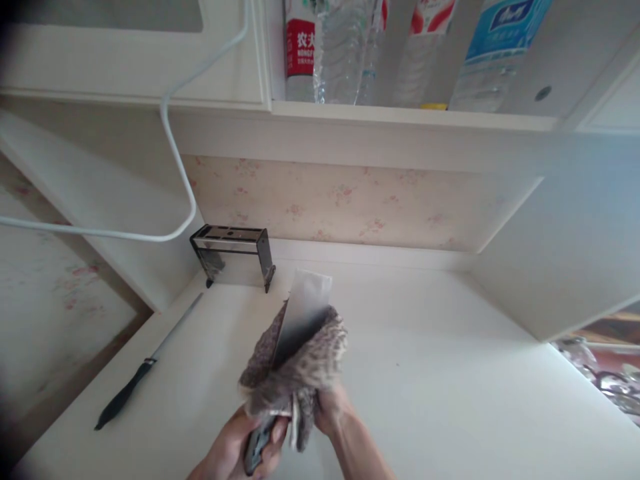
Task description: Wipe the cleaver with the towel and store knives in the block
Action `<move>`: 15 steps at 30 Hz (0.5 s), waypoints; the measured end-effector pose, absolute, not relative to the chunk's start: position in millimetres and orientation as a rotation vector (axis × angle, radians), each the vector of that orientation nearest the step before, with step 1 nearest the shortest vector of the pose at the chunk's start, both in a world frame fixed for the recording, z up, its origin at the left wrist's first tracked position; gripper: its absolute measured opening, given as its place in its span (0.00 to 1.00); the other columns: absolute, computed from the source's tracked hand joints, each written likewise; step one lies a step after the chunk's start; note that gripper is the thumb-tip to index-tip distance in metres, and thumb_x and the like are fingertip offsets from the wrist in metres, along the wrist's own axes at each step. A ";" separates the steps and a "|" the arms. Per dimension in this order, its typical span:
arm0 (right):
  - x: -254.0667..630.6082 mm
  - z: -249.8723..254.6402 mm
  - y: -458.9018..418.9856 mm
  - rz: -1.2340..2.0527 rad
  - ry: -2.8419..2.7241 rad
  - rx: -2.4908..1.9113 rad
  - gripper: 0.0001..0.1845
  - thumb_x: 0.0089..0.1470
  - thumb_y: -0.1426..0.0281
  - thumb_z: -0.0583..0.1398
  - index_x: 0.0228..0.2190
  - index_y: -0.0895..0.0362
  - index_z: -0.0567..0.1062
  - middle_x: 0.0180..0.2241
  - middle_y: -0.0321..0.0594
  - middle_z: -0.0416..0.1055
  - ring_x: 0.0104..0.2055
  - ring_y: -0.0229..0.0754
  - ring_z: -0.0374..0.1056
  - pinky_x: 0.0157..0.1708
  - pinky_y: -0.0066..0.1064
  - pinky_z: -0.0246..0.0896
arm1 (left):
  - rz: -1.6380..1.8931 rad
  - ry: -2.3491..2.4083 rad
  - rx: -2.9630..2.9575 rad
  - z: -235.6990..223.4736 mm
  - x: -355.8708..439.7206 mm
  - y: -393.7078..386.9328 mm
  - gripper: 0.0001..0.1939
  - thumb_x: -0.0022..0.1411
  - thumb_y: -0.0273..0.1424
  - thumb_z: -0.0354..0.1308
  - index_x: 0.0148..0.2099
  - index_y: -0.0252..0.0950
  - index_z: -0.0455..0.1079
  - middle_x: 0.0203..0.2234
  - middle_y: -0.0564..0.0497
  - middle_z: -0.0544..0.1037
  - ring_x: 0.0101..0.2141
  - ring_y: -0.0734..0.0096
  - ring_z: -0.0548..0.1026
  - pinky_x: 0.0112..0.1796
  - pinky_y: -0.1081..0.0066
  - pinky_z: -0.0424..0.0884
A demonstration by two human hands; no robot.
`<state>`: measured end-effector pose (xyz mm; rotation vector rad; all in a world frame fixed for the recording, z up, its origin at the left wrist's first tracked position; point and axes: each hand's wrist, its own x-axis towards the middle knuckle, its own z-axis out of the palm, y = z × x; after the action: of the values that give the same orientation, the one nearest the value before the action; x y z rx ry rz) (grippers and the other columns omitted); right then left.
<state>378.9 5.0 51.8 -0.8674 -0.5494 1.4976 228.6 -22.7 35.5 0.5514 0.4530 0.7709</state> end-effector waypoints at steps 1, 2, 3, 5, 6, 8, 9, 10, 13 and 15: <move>374.5 55.8 5.1 1.494 -0.537 -0.893 0.19 0.33 0.67 0.71 0.31 0.59 0.76 0.27 0.41 0.77 0.32 0.47 0.74 0.36 0.39 0.71 | 0.753 0.438 0.568 29.3 230.4 -23.3 0.23 0.48 0.47 0.66 0.29 0.31 0.67 0.21 0.55 0.66 0.14 0.86 0.60 0.14 0.80 0.52; 371.3 59.6 5.6 1.479 -0.524 -0.922 0.22 0.30 0.70 0.72 0.32 0.59 0.76 0.27 0.40 0.77 0.31 0.46 0.74 0.35 0.36 0.71 | 0.753 0.437 0.571 24.7 231.4 -23.7 0.23 0.47 0.47 0.67 0.27 0.31 0.66 0.21 0.55 0.65 0.15 0.86 0.60 0.15 0.80 0.53; 369.3 63.3 6.5 1.455 -0.512 -0.949 0.24 0.28 0.73 0.72 0.33 0.59 0.75 0.29 0.39 0.77 0.30 0.44 0.73 0.35 0.34 0.71 | 0.761 0.451 0.561 21.8 231.7 -23.5 0.24 0.47 0.47 0.67 0.26 0.31 0.64 0.21 0.55 0.64 0.15 0.87 0.60 0.15 0.80 0.53; 368.8 69.9 9.1 1.404 -0.492 -0.986 0.26 0.28 0.76 0.72 0.34 0.59 0.74 0.31 0.39 0.77 0.32 0.44 0.74 0.34 0.32 0.71 | 0.759 0.488 0.515 19.8 230.3 -21.7 0.23 0.49 0.48 0.65 0.28 0.33 0.63 0.19 0.58 0.61 0.15 0.87 0.56 0.15 0.80 0.50; 370.4 72.8 10.8 1.388 -0.479 -0.995 0.26 0.29 0.77 0.71 0.36 0.59 0.73 0.32 0.39 0.77 0.32 0.44 0.74 0.33 0.31 0.71 | 0.742 0.500 0.499 19.9 228.7 -20.2 0.23 0.50 0.49 0.64 0.29 0.34 0.63 0.18 0.60 0.59 0.14 0.87 0.53 0.14 0.80 0.48; 377.1 77.2 15.1 1.360 -0.442 -1.005 0.28 0.29 0.77 0.71 0.38 0.58 0.73 0.33 0.39 0.77 0.32 0.44 0.74 0.32 0.31 0.71 | 0.685 0.504 0.531 20.1 223.6 -16.7 0.24 0.50 0.52 0.62 0.33 0.36 0.64 0.16 0.62 0.57 0.13 0.87 0.49 0.14 0.79 0.43; 381.9 78.8 17.8 1.343 -0.428 -1.008 0.28 0.29 0.77 0.71 0.38 0.58 0.73 0.32 0.38 0.77 0.31 0.44 0.74 0.31 0.31 0.72 | 0.657 0.500 0.578 19.8 220.2 -15.0 0.25 0.50 0.53 0.61 0.35 0.36 0.65 0.16 0.62 0.56 0.12 0.87 0.48 0.14 0.79 0.42; 387.3 80.0 20.8 1.322 -0.423 -1.009 0.28 0.29 0.78 0.71 0.38 0.58 0.73 0.31 0.38 0.77 0.30 0.44 0.74 0.30 0.30 0.72 | 0.642 0.499 0.644 19.1 216.4 -13.6 0.25 0.51 0.54 0.61 0.35 0.36 0.66 0.15 0.62 0.56 0.13 0.87 0.49 0.15 0.79 0.42; 403.1 82.7 31.9 1.276 -0.457 -1.002 0.30 0.29 0.79 0.70 0.40 0.58 0.73 0.32 0.39 0.77 0.31 0.44 0.74 0.30 0.30 0.72 | 0.638 0.539 0.840 17.3 203.6 -10.7 0.27 0.51 0.55 0.59 0.33 0.33 0.70 0.14 0.60 0.56 0.15 0.86 0.50 0.20 0.77 0.44; 410.3 84.6 40.2 1.264 -0.494 -1.000 0.31 0.30 0.79 0.70 0.41 0.57 0.72 0.35 0.40 0.77 0.33 0.44 0.75 0.32 0.29 0.72 | 0.632 0.585 0.896 18.6 195.5 -9.8 0.28 0.51 0.56 0.58 0.32 0.32 0.72 0.14 0.59 0.56 0.16 0.84 0.49 0.21 0.76 0.44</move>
<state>410.3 40.2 84.6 -1.0003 -0.4943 1.2639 195.5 -9.8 18.6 0.8964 0.5849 0.6317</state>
